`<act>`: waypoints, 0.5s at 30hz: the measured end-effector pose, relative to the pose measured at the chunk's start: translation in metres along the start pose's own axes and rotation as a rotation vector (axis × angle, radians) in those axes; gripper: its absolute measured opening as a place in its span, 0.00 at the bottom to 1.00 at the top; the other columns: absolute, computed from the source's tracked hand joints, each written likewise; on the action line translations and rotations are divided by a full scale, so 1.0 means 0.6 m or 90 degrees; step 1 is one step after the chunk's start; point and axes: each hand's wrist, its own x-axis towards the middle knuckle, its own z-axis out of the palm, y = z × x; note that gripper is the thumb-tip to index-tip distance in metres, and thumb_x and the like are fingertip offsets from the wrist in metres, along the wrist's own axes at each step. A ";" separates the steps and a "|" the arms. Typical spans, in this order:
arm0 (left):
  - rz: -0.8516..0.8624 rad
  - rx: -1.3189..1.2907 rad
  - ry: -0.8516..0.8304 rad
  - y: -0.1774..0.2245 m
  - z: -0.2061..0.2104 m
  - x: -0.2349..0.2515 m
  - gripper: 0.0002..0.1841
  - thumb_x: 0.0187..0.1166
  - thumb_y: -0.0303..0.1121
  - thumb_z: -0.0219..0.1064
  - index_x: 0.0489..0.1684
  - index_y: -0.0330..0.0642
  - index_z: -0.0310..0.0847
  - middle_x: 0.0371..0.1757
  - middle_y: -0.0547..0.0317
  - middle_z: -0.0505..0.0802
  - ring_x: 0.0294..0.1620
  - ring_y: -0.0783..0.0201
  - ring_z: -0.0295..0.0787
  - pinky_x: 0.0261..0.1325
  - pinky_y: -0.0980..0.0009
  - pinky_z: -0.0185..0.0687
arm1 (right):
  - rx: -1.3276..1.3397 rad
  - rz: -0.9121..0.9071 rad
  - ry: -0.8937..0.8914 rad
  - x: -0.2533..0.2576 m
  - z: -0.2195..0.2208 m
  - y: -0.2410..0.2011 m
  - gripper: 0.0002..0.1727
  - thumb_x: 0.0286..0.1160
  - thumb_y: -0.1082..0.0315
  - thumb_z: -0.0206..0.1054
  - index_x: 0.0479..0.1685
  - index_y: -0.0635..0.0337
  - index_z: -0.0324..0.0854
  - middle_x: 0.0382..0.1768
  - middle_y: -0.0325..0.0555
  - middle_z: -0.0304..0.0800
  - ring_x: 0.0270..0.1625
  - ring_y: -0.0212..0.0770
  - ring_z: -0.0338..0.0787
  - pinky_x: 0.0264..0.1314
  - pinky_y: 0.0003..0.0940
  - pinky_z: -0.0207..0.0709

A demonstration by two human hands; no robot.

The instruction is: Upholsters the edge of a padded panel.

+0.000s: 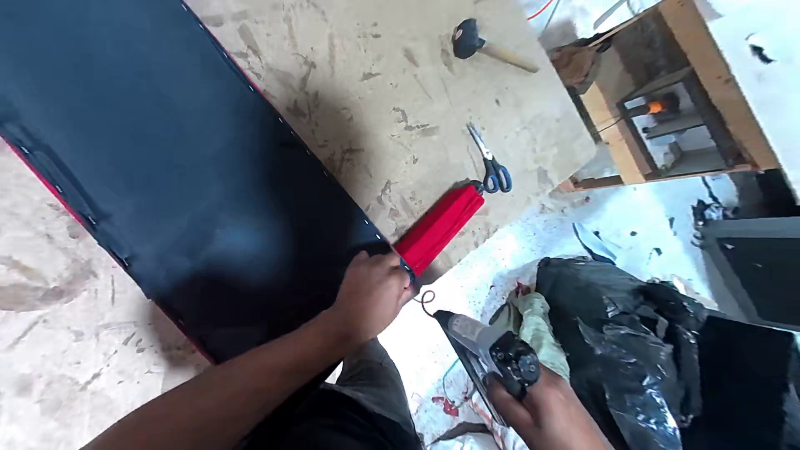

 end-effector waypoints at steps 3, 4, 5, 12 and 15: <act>-0.103 0.029 -0.146 0.029 -0.005 0.015 0.15 0.85 0.44 0.60 0.48 0.47 0.92 0.53 0.53 0.93 0.59 0.51 0.89 0.65 0.44 0.78 | 0.052 0.054 0.027 -0.006 -0.024 0.053 0.15 0.68 0.64 0.71 0.44 0.69 0.85 0.33 0.58 0.91 0.34 0.54 0.92 0.42 0.60 0.85; -0.131 0.036 -0.175 0.035 -0.011 0.019 0.16 0.86 0.43 0.58 0.51 0.46 0.91 0.56 0.50 0.93 0.62 0.48 0.89 0.66 0.42 0.76 | 0.070 0.063 0.042 0.002 -0.032 0.078 0.16 0.69 0.63 0.70 0.46 0.69 0.85 0.32 0.56 0.91 0.33 0.53 0.92 0.40 0.60 0.85; -0.151 0.048 -0.188 0.042 -0.016 0.022 0.17 0.86 0.43 0.57 0.53 0.44 0.89 0.57 0.48 0.92 0.63 0.47 0.88 0.67 0.41 0.75 | 0.088 0.074 0.053 0.013 -0.042 0.105 0.17 0.70 0.62 0.69 0.49 0.68 0.84 0.31 0.55 0.91 0.32 0.52 0.92 0.39 0.60 0.86; -0.236 0.153 -0.155 0.119 -0.004 0.048 0.16 0.80 0.42 0.58 0.44 0.41 0.88 0.53 0.49 0.92 0.60 0.49 0.88 0.69 0.45 0.74 | 0.154 0.032 0.124 0.205 -0.150 0.349 0.22 0.75 0.53 0.64 0.56 0.62 0.82 0.28 0.46 0.90 0.27 0.45 0.91 0.31 0.55 0.87; -0.280 0.219 -0.171 0.154 0.000 0.058 0.15 0.81 0.40 0.58 0.44 0.41 0.88 0.54 0.48 0.92 0.60 0.48 0.89 0.68 0.44 0.76 | 0.148 0.013 0.135 0.337 -0.209 0.445 0.18 0.78 0.55 0.66 0.54 0.62 0.81 0.26 0.52 0.88 0.25 0.54 0.89 0.29 0.64 0.83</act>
